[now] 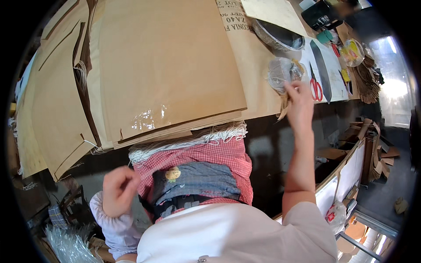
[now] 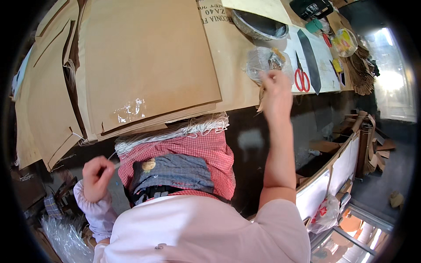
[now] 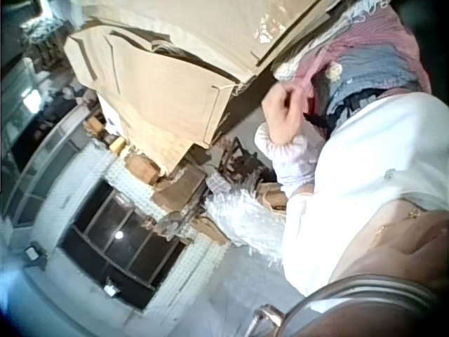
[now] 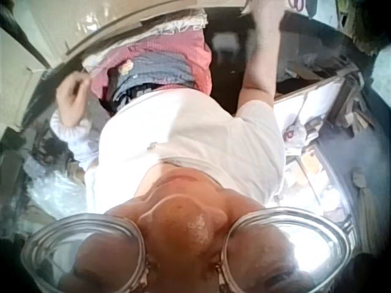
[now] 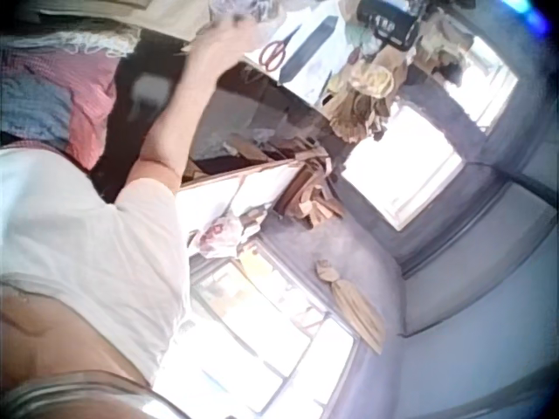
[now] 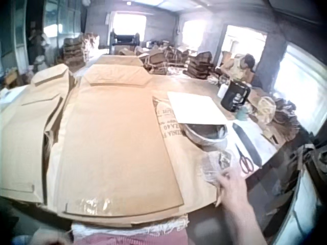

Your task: The person repeatedly applies glue to the edges of flat brown paper sheets using a brush. They then place a white string along the glued edge and press it down to secure it. The person handles the paper sheets one at a time, repeating the gluing and string-attaching process throughout the clip.

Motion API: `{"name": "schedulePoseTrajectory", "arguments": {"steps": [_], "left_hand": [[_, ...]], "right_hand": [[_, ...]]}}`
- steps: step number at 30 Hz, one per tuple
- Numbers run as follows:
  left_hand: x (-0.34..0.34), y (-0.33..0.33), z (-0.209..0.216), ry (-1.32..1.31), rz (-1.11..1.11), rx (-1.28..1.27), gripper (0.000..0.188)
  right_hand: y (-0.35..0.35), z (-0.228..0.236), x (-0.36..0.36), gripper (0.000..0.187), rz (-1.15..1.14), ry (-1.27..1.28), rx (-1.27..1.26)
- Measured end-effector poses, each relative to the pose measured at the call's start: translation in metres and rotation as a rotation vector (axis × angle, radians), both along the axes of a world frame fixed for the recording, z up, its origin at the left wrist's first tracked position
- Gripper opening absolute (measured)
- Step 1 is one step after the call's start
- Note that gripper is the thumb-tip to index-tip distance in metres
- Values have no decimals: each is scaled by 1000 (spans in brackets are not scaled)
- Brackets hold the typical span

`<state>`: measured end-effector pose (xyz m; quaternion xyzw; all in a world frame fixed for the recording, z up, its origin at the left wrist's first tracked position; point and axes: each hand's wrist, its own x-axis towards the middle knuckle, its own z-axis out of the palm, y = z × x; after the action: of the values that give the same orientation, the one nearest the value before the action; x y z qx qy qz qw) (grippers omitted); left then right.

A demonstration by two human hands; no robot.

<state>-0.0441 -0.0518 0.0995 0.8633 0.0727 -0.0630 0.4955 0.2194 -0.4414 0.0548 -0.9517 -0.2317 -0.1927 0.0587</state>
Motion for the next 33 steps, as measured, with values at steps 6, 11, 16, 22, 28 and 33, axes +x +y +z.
{"name": "schedulePoseTrajectory", "arguments": {"steps": [6, 11, 16, 22, 28, 33], "left_hand": [[4, -27, 34, -426, 49, -205, 9], [-1, 7, 57, -319, 138, 424, 8], [47, 30, 1, -429, 162, 392, 9], [71, 47, -83, -289, 224, 231, 6], [68, 41, -81, -541, 201, 748, 12], [65, 28, -81, -612, 107, 865, 19]], "right_hand": [[139, -34, -138, 24, 1181, 857, 716], [81, 8, -102, 11, 723, 1044, 817], [66, 35, -34, 12, 195, 1011, 759], [74, -36, 6, 6, 36, 1168, 688], [70, -40, -1, 12, 167, 1246, 953], [78, -47, -8, 23, 34, 1209, 935]]}}
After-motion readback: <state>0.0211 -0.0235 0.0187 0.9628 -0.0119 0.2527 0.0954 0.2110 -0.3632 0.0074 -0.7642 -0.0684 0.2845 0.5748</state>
